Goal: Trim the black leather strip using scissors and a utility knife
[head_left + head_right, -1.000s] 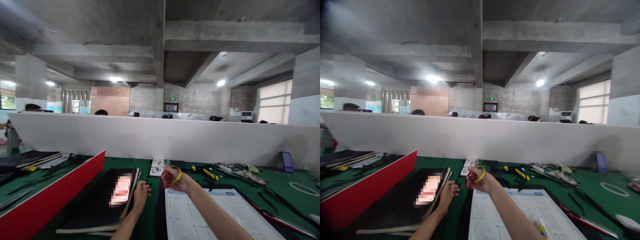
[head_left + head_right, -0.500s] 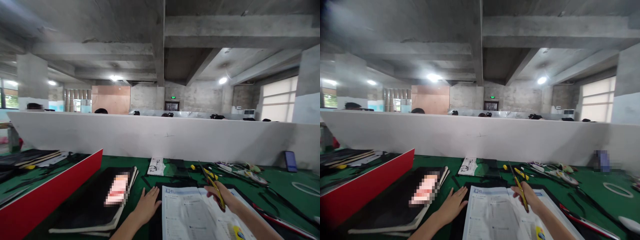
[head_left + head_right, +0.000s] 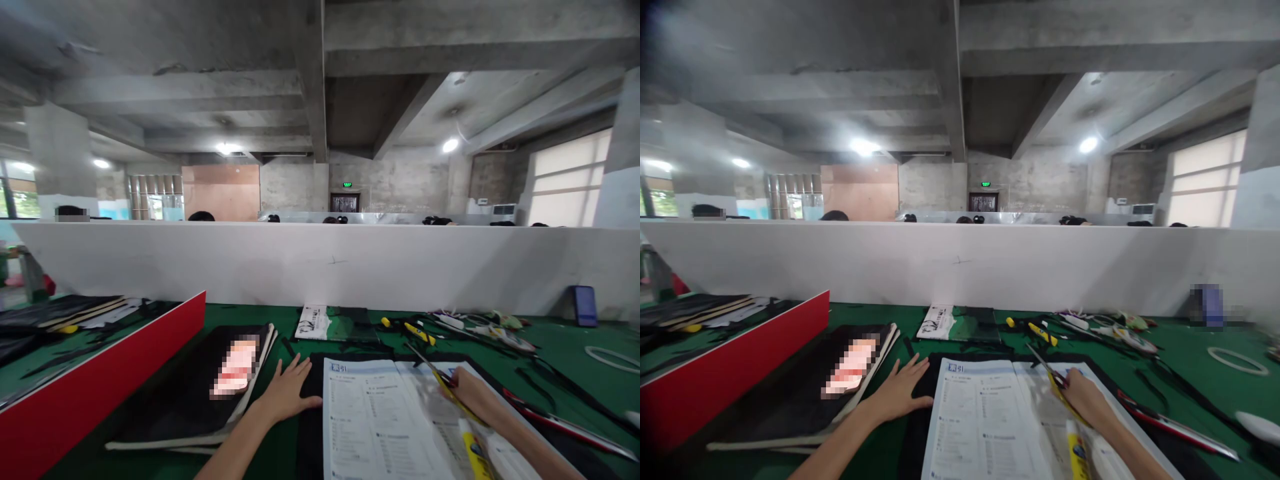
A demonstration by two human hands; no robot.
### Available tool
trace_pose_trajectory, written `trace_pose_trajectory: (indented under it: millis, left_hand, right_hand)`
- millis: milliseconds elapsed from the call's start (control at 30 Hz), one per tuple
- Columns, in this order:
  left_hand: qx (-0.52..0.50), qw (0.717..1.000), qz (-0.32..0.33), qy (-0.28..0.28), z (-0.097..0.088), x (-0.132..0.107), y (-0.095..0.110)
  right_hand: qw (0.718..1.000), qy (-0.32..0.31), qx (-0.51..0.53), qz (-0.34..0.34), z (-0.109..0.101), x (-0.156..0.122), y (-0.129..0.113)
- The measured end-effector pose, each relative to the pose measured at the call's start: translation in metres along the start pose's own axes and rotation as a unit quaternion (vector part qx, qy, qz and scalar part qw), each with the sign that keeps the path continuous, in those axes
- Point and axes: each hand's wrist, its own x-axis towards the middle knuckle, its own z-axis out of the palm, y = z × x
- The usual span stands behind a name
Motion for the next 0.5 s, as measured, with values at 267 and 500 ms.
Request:
trace_pose_trajectory:
  millis: [267,500]
  left_hand:
    - [-0.009,1.000,0.017,-0.012,-0.004,0.003,-0.013]
    - [-0.017,0.999,0.013,-0.042,-0.007,0.007,-0.021]
  right_hand:
    - [0.991,-0.057,-0.118,-0.029,-0.006,0.000,0.001]
    - [0.986,-0.068,-0.150,-0.039,-0.012,-0.004,-0.004]
